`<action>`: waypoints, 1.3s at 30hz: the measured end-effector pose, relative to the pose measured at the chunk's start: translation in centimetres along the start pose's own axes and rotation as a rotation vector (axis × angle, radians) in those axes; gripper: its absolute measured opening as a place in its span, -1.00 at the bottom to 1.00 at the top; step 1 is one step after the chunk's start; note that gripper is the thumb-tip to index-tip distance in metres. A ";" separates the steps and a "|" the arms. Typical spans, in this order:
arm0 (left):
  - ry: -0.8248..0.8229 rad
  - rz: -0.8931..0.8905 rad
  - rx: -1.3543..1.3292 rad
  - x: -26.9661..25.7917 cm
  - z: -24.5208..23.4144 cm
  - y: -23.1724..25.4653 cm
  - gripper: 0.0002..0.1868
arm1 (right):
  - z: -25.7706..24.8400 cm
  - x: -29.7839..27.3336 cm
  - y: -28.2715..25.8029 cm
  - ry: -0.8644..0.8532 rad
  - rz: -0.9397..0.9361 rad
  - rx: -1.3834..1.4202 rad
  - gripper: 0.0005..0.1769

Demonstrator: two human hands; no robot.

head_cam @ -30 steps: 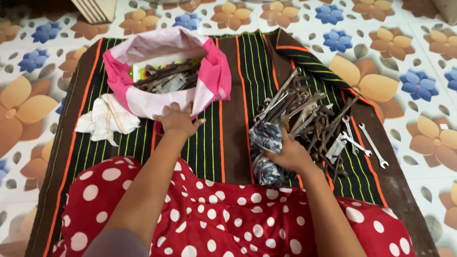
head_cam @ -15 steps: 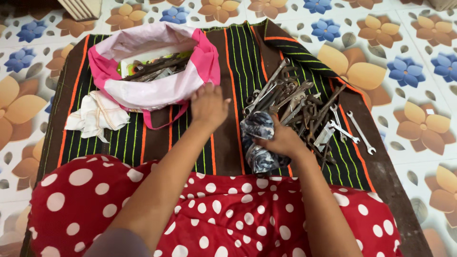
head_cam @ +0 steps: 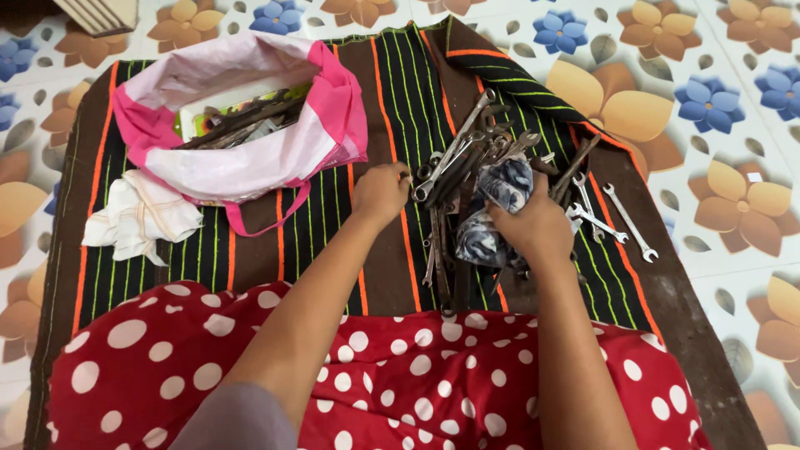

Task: The person sits on a mat and wipes various metal tools, including wrenches and pliers, with a cloth. They pick up each tool from a pile, wipe it thoroughly, and place it into a pink and white bag.

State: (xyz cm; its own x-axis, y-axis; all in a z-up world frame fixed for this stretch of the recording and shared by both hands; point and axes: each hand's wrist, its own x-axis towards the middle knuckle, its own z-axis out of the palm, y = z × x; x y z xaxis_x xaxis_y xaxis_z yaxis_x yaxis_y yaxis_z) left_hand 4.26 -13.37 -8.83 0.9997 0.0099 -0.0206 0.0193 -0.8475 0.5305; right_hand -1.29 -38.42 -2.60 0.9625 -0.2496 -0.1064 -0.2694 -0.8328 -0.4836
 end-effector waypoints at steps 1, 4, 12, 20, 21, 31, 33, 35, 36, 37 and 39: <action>0.005 0.020 -0.014 0.7 0.5 -0.3 -0.73 | 0.1 -0.1 -0.2 -0.007 -0.020 -0.002 0.06; -0.011 0.057 -0.046 2.8 1.9 -0.5 -0.66 | 0.1 0.6 -0.6 -0.072 0.018 -0.060 0.11; -0.034 0.067 -0.035 3.3 4.2 -0.2 -0.66 | 0.1 1.2 -0.1 -0.102 0.004 -0.037 0.19; -0.158 -0.034 -0.079 3.9 4.5 -2.4 -0.51 | 0.2 1.0 0.0 -0.088 -0.013 -0.001 0.15; -0.184 -0.063 -0.095 3.8 4.7 -2.9 -0.49 | 0.3 1.0 0.1 -0.084 -0.019 0.000 0.12; -0.003 -0.344 -0.382 3.2 -0.8 -2.9 -0.70 | 1.0 1.5 0.7 -0.082 -0.016 -0.034 0.03; 0.082 -0.216 -0.261 2.1 -4.1 -1.2 -0.72 | 0.7 1.4 0.6 -0.085 -0.015 -0.028 0.03; 0.208 -0.080 -0.253 0.6 -7.4 0.7 -0.71 | 0.5 1.2 0.4 -0.093 -0.008 -0.026 0.04; 0.270 -0.011 -0.249 -0.2 -9.0 1.7 -0.70 | 0.5 1.2 0.4 -0.098 0.000 -0.027 0.05; 0.330 0.063 -0.218 -1.2 -10.4 2.7 -0.71 | 0.5 1.1 0.4 -0.104 0.009 -0.029 0.07; 0.448 0.213 -0.151 -3.2 -13.1 4.7 -0.73 | 0.8 0.9 0.8 -0.075 -0.013 -0.016 0.06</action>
State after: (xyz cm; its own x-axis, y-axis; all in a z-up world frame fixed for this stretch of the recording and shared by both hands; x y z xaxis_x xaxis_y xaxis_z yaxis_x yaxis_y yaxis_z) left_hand 1.31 -10.44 4.80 0.8882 0.0998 0.4485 -0.2170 -0.7694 0.6008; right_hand -0.55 -38.91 -3.71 0.9655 -0.2010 -0.1654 -0.2565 -0.8439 -0.4712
